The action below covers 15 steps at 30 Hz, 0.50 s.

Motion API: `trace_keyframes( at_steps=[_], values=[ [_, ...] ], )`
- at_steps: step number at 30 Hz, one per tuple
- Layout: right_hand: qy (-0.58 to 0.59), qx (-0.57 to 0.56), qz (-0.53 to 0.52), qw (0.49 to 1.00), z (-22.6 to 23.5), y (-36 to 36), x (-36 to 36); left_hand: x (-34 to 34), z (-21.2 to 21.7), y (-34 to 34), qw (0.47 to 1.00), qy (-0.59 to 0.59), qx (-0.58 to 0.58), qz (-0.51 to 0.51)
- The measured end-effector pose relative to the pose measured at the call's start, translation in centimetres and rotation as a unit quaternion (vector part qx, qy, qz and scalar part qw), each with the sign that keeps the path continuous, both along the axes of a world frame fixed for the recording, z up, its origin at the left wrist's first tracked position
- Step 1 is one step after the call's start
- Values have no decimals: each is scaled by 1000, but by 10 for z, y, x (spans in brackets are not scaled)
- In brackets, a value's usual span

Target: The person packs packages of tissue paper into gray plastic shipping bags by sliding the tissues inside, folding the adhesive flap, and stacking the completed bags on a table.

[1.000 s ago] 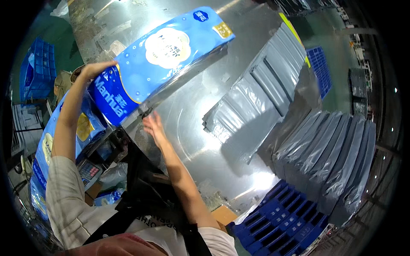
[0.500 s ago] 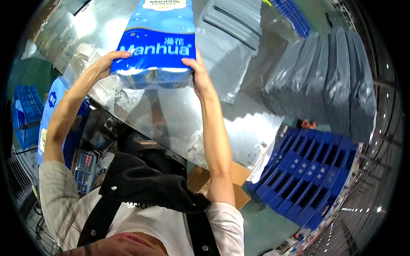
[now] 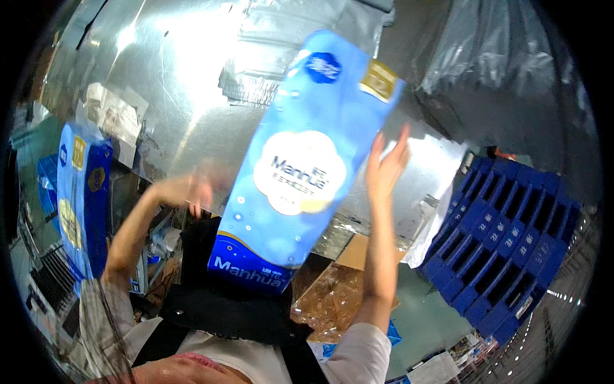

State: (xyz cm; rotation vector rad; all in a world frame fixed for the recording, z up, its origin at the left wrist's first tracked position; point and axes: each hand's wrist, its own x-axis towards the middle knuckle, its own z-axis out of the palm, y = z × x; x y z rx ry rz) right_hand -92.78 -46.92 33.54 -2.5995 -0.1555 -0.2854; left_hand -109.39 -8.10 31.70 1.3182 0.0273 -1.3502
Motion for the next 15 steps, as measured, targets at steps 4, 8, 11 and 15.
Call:
trace_keyframes(
  at_steps=[4, 8, 11, 15],
  values=[
    [-44, -122, 95, 987, -5, 45, 121, 132, -26, -38, 782, -540, 292, 105],
    [54, -90, 99, 989, 11, 67, 114, 199, -26, -51, 591, -654, 444, -158],
    [55, -18, 116, 992, 30, 73, 69, 195, -14, -58, 531, -652, 465, -277],
    [30, 29, 168, 985, 32, 94, 16, 182, -53, -50, 522, -685, 441, -251]
  ],
)
